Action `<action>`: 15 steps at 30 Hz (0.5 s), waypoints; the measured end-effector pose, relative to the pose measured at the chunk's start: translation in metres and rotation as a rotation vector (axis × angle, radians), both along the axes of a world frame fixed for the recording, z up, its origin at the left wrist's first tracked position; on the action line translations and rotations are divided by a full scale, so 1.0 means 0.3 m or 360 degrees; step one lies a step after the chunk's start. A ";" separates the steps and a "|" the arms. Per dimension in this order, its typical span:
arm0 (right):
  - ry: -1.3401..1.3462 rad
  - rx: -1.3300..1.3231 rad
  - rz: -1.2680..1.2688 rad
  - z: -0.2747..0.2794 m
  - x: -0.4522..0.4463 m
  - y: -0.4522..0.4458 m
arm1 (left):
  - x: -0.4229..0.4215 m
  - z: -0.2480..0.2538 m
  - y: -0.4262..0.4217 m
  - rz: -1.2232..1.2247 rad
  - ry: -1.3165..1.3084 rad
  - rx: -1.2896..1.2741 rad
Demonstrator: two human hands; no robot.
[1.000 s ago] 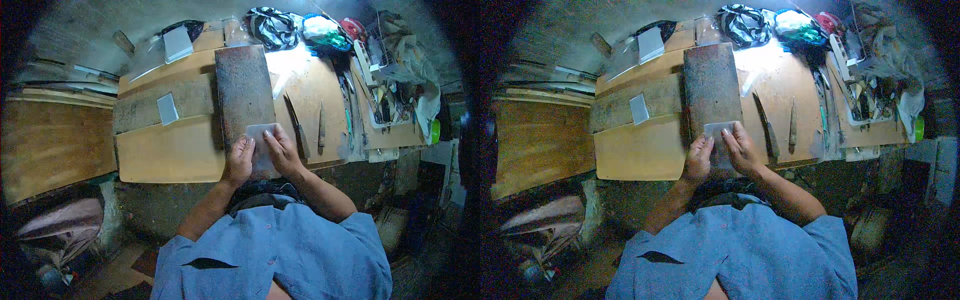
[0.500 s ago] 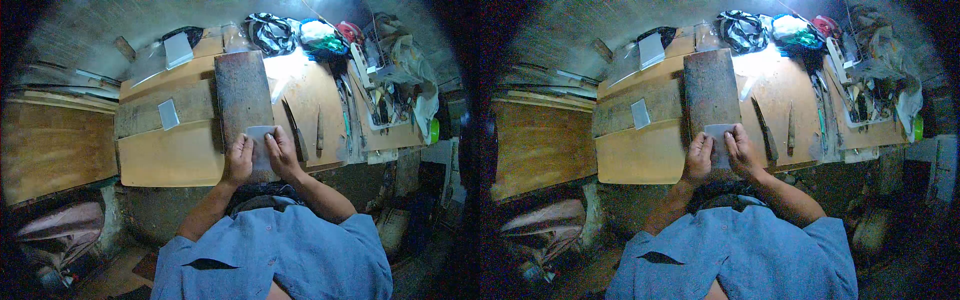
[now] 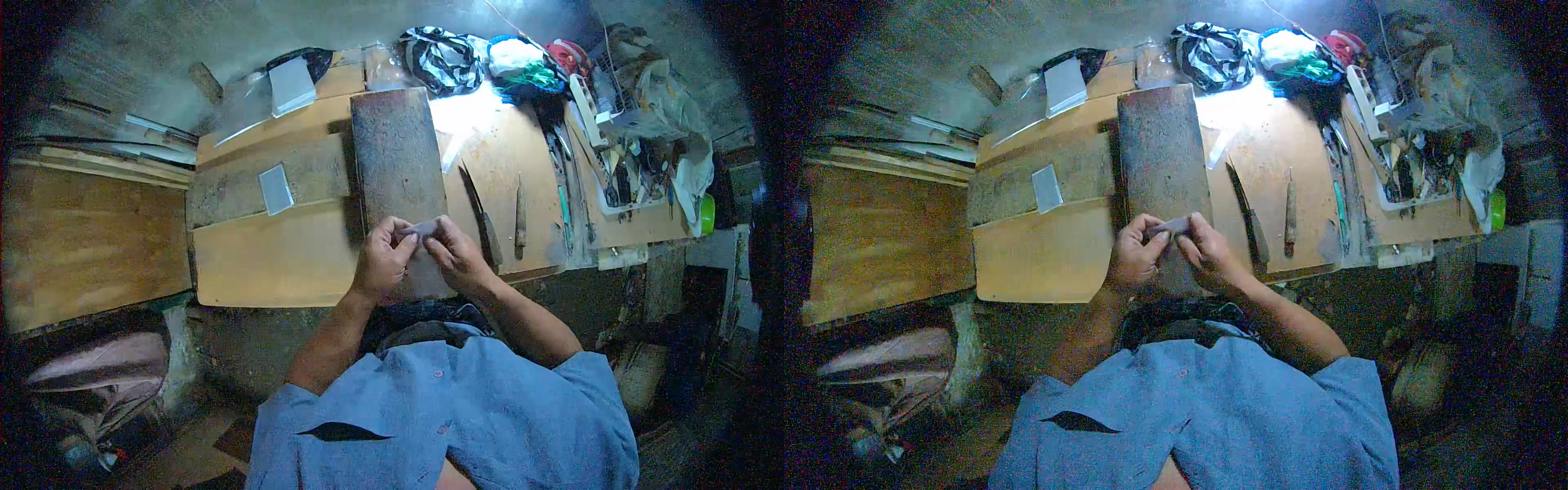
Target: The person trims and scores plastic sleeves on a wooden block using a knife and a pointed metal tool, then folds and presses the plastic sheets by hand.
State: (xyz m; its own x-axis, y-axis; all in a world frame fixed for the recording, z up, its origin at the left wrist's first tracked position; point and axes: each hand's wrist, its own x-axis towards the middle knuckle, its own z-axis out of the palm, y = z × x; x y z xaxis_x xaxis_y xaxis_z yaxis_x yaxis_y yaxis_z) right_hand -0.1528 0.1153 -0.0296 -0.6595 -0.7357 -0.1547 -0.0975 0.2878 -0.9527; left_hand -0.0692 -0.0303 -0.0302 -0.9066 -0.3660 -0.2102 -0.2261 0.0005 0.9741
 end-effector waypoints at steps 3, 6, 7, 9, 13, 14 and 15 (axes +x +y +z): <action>-0.0522 -0.0502 -0.0136 -0.008 0.037 -0.018 | -0.003 -0.028 0.014 0.0234 0.0167 0.0251; -0.0645 -0.0160 -0.0046 -0.018 0.018 0.033 | 0.003 -0.051 0.009 0.0377 0.0229 0.0455; -0.0646 -0.0158 -0.0045 -0.014 0.016 0.041 | 0.007 -0.043 0.007 0.0379 0.0229 0.0456; -0.0860 -0.0225 -0.0300 0.005 0.012 0.055 | 0.018 -0.018 0.001 0.0383 0.0105 0.0397; -0.0901 -0.0562 -0.0601 -0.019 0.006 0.054 | 0.035 -0.082 -0.008 0.0230 0.0308 0.0327; -0.0899 -0.0563 -0.0602 -0.017 0.007 0.055 | 0.040 -0.083 -0.007 0.0186 0.0188 0.0357; -0.0893 -0.0575 -0.0614 -0.013 0.010 0.057 | 0.041 -0.068 -0.005 0.0142 0.0067 0.0386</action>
State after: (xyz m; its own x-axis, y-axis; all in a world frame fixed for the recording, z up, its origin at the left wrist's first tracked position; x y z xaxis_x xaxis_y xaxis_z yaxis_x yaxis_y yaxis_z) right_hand -0.1499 0.1325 -0.0335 -0.7731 -0.5381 -0.3359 0.4723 -0.1349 -0.8711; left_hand -0.0570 -0.0318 -0.0505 -0.8826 -0.3886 -0.2644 -0.1740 -0.2524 0.9518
